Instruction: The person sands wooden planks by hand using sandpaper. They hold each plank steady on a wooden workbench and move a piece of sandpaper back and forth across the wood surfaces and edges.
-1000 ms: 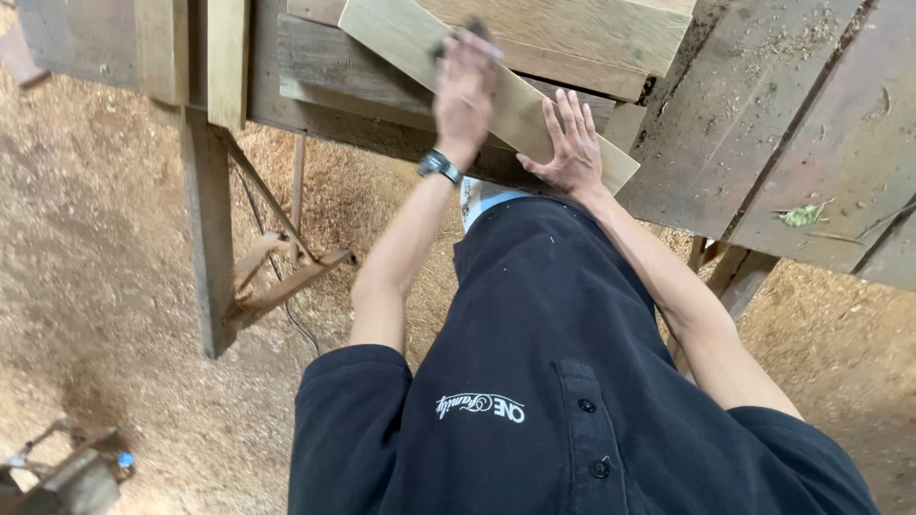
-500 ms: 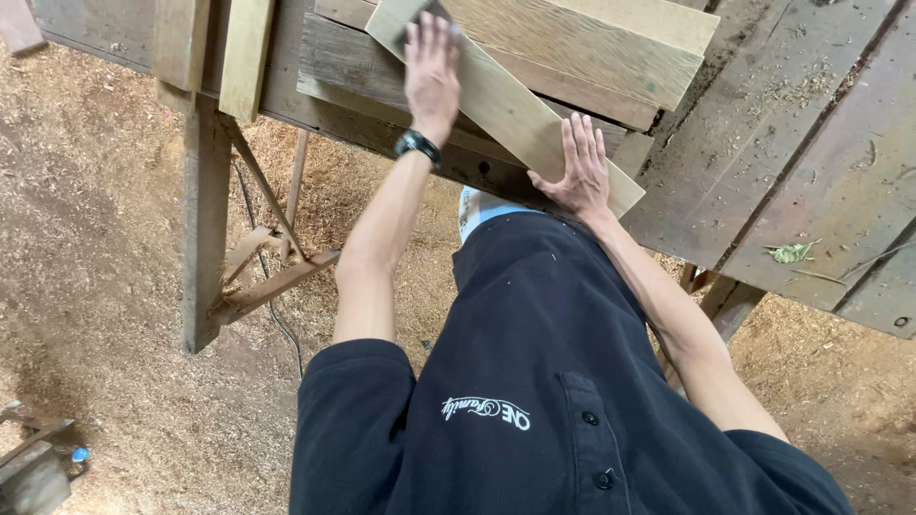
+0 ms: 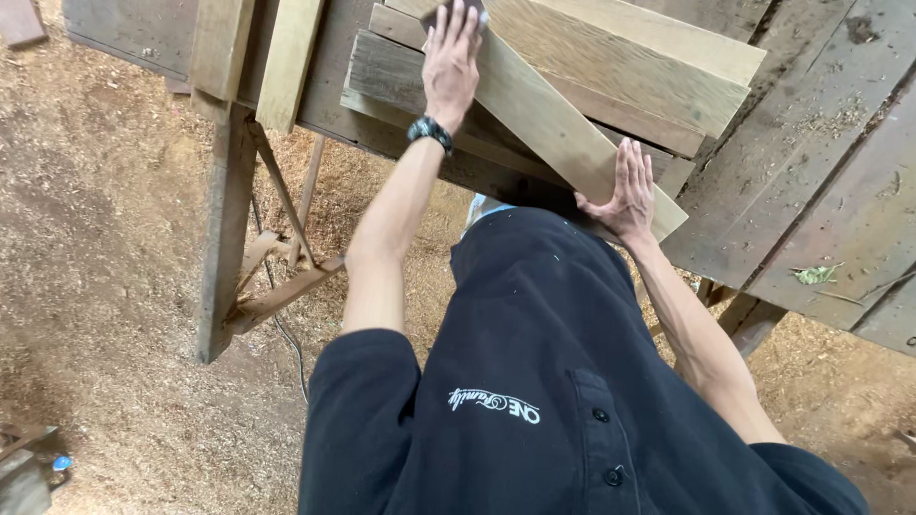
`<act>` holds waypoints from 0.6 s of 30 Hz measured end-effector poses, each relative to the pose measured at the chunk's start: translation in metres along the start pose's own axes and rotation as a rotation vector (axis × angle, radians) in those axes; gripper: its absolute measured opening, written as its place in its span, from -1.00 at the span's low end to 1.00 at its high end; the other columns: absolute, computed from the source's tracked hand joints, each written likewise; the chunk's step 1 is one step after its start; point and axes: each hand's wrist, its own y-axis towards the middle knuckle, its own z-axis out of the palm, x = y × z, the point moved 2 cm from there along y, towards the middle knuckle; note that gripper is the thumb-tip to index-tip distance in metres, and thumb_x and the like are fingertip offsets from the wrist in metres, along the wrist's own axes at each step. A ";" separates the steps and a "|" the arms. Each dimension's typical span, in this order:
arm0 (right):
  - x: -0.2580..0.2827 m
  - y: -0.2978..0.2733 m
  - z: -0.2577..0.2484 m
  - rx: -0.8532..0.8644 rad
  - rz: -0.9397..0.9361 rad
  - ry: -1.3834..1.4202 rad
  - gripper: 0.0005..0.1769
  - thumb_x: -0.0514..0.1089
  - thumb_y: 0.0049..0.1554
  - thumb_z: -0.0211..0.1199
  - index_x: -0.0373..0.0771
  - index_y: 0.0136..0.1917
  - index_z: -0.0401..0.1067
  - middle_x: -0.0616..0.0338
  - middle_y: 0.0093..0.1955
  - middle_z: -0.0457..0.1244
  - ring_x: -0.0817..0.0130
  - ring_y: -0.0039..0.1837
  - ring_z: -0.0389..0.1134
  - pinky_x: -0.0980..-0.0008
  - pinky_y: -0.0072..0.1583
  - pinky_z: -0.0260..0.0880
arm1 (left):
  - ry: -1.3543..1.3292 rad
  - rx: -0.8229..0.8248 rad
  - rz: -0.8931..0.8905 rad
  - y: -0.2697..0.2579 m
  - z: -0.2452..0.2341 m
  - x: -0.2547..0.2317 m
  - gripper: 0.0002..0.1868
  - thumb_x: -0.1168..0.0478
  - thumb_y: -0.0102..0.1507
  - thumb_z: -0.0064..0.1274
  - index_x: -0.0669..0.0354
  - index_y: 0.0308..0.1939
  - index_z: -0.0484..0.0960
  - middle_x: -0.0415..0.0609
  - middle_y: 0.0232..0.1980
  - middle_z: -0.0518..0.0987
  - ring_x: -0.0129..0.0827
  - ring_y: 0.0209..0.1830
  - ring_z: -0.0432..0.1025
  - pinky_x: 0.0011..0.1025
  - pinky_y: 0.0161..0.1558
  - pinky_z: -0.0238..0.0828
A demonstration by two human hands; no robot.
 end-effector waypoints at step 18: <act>0.005 0.001 0.004 0.032 0.047 -0.091 0.31 0.56 0.09 0.28 -0.32 0.72 -0.09 -0.13 0.75 -0.09 0.05 0.77 -0.13 0.03 0.72 -0.18 | -0.171 0.046 0.106 -0.008 -0.033 0.039 -0.54 0.24 0.39 0.04 -0.05 0.40 0.49 -0.01 0.49 0.37 -0.20 0.54 0.13 -0.18 0.50 0.12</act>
